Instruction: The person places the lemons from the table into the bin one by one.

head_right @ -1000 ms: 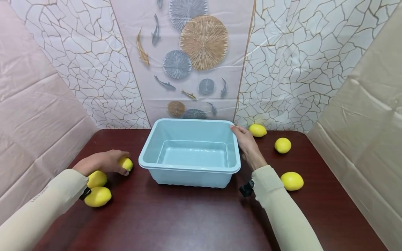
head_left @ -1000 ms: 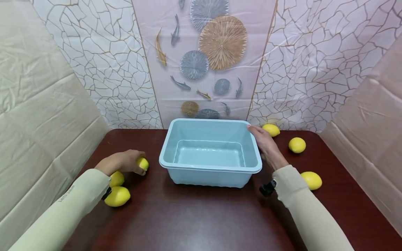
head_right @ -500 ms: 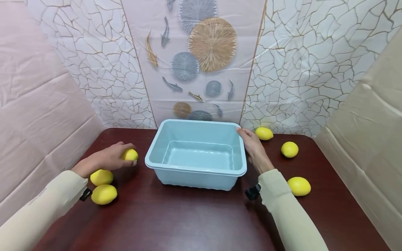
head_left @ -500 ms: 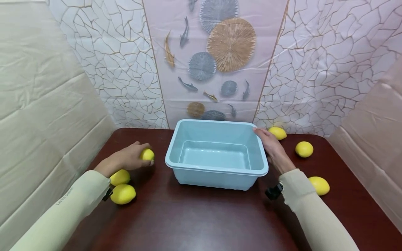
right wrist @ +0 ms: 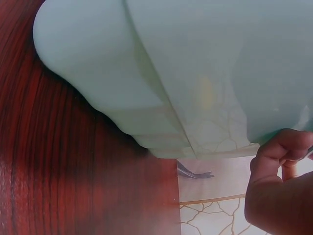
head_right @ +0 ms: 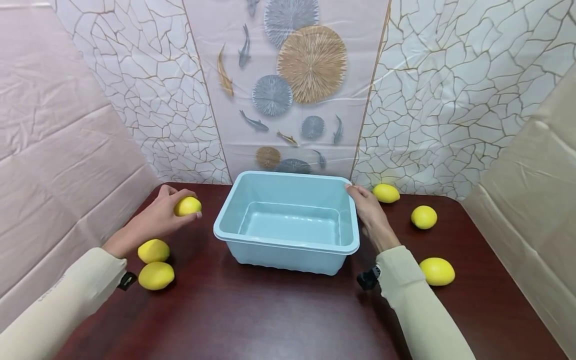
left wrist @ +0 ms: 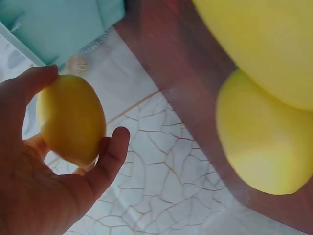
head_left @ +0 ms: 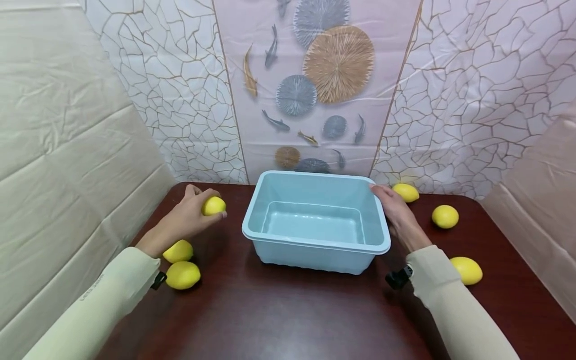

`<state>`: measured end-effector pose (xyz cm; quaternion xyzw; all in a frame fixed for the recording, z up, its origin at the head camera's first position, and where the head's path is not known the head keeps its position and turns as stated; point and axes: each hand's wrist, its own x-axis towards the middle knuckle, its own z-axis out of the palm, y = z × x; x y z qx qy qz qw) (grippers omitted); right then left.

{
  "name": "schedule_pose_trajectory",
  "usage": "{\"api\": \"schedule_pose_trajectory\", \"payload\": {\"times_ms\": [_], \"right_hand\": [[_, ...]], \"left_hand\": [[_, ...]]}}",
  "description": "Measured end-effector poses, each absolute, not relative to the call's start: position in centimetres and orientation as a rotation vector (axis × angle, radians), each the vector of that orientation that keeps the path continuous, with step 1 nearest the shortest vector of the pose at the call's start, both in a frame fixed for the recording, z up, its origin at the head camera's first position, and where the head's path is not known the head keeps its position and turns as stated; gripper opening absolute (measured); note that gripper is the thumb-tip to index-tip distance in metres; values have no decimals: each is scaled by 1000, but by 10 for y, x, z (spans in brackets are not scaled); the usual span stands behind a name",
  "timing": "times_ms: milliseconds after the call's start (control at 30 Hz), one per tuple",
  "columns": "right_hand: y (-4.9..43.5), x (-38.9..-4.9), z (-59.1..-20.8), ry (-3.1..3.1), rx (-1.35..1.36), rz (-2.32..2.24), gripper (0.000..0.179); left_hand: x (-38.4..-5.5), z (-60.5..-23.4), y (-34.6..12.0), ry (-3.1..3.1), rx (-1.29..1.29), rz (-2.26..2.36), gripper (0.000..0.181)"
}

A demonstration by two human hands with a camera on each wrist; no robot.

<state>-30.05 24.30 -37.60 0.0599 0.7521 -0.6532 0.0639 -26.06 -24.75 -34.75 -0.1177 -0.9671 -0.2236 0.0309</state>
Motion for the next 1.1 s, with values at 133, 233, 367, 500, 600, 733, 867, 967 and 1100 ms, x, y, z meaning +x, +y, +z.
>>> {"api": "schedule_pose_trajectory", "payload": {"times_ms": [133,233,367,500,600,733,867,967,1100], "right_hand": [[243,-301,-376,2270,189,-1987,67],[242,-300,-376,2271,189,-1994,69],[240,-300,-376,2284,198,-1981,70],[240,-299,-375,2293,204,-1978,69],[241,-298,-374,2296,205,-1984,67],[241,-299,-375,2301,212,-1987,67],[243,-300,-376,2284,222,-1983,66],[244,-301,-377,2269,221,-1981,65],[244,-303,-377,2260,209,-1975,62]], "left_hand": [[-255,-340,-239,-2932,-367,-698,56],[-252,-334,-232,-2900,-371,-702,64],[-249,-326,-225,-2860,-374,-724,69],[-247,-320,-217,-2814,-399,-771,69],[-246,-316,-211,-2773,-435,-785,67],[-245,-311,-205,-2735,-475,-804,66],[-246,-308,-200,-2736,-480,-842,74],[-248,-305,-199,-2736,-463,-862,82],[-250,-302,-198,-2731,-445,-888,86]]}}
